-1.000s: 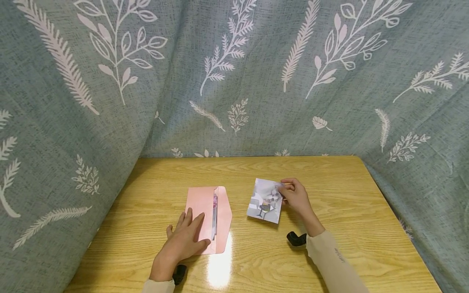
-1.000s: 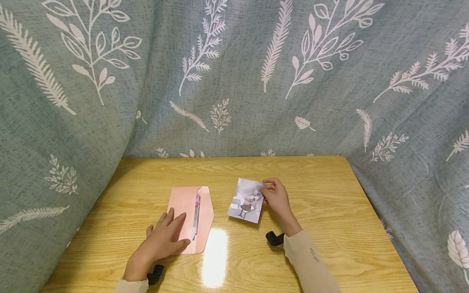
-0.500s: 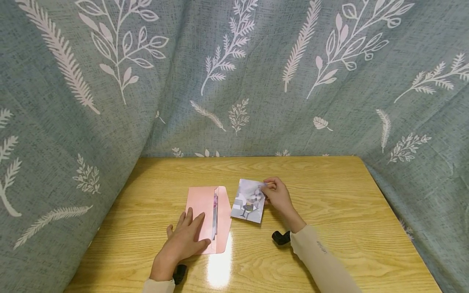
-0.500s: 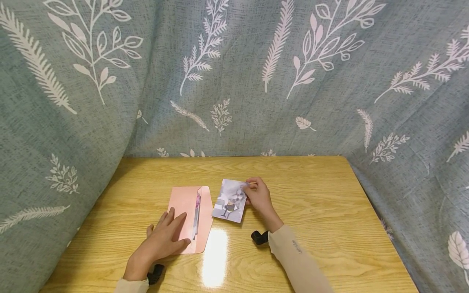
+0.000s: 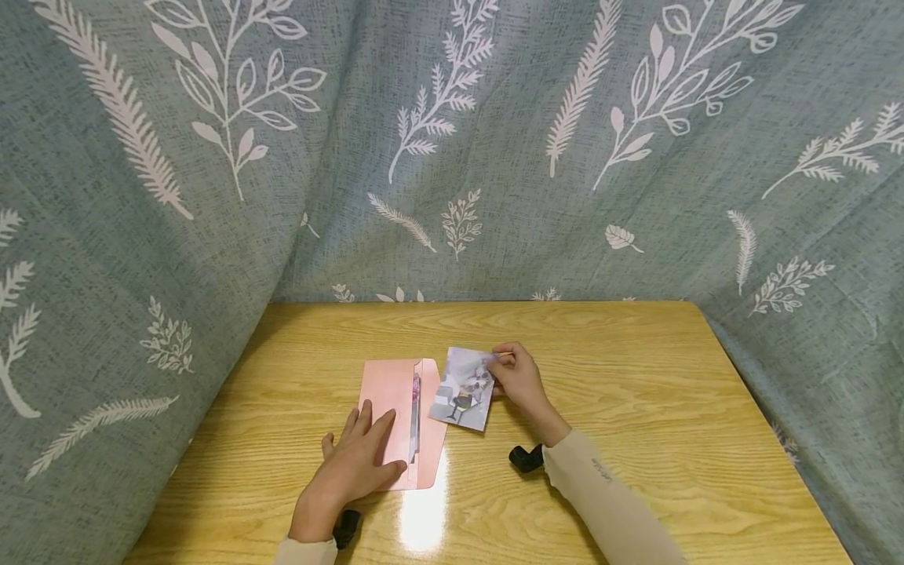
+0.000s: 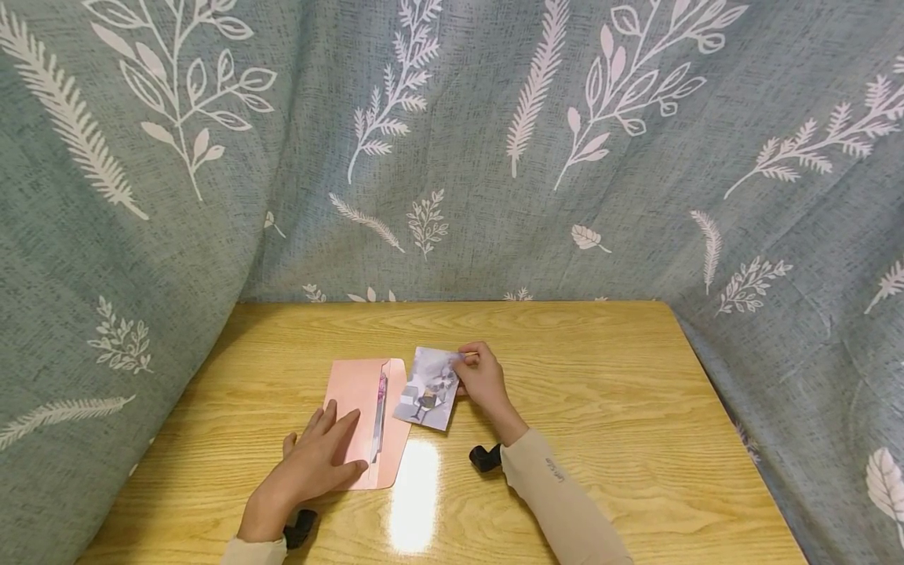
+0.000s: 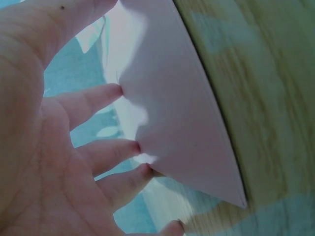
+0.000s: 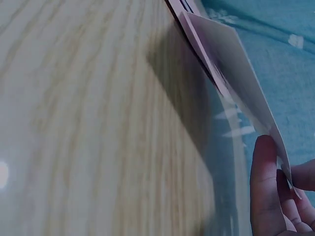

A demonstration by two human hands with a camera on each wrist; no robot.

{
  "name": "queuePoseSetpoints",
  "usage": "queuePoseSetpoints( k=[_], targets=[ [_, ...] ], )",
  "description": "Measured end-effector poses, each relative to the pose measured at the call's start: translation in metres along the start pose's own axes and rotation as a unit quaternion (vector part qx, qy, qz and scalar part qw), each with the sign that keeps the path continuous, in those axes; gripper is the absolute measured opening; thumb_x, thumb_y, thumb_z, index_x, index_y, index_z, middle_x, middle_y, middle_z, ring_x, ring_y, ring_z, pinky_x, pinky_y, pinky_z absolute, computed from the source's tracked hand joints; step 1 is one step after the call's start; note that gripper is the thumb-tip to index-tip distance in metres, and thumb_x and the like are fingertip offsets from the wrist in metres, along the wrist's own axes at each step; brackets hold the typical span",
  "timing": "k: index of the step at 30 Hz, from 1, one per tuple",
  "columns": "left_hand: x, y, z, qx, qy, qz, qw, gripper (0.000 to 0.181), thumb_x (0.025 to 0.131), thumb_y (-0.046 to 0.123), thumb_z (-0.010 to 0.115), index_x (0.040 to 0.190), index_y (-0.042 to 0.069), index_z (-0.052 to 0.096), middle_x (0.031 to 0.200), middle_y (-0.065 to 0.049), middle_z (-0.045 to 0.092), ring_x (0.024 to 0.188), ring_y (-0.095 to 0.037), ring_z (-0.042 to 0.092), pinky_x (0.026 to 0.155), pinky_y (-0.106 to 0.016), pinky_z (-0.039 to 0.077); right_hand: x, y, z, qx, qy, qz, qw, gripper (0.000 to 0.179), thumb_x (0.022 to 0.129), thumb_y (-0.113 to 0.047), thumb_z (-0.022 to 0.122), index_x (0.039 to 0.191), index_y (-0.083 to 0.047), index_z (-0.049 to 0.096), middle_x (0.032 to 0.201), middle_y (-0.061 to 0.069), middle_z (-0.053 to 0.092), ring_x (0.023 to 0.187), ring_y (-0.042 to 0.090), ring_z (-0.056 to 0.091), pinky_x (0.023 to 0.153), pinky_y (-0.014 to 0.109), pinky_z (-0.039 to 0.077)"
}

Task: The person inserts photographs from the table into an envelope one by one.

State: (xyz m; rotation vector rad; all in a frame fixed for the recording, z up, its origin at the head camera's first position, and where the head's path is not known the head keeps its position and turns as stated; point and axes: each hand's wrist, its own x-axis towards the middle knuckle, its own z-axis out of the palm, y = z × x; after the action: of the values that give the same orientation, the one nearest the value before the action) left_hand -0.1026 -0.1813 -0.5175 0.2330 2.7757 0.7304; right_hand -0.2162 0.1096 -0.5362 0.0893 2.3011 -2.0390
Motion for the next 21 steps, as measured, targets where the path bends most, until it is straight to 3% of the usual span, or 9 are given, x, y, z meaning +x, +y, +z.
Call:
queuePoseSetpoints(
  k=[21],
  targets=[
    [0.000,0.000,0.000,-0.003,0.007,0.003,1.0000,0.084,0.084,0.041,0.080,0.154,0.016,0.042,0.162,-0.027,0.014,0.148,-0.046,0.010,0.101,-0.082,0.006,-0.003,0.005,0.029,-0.015,-0.043,0.005,0.9989,0.028,0.095,-0.003,0.065,0.121,0.002,0.056,0.098,0.015,0.060,0.068,0.019,0.063,0.051,0.036,0.058]
  ],
)
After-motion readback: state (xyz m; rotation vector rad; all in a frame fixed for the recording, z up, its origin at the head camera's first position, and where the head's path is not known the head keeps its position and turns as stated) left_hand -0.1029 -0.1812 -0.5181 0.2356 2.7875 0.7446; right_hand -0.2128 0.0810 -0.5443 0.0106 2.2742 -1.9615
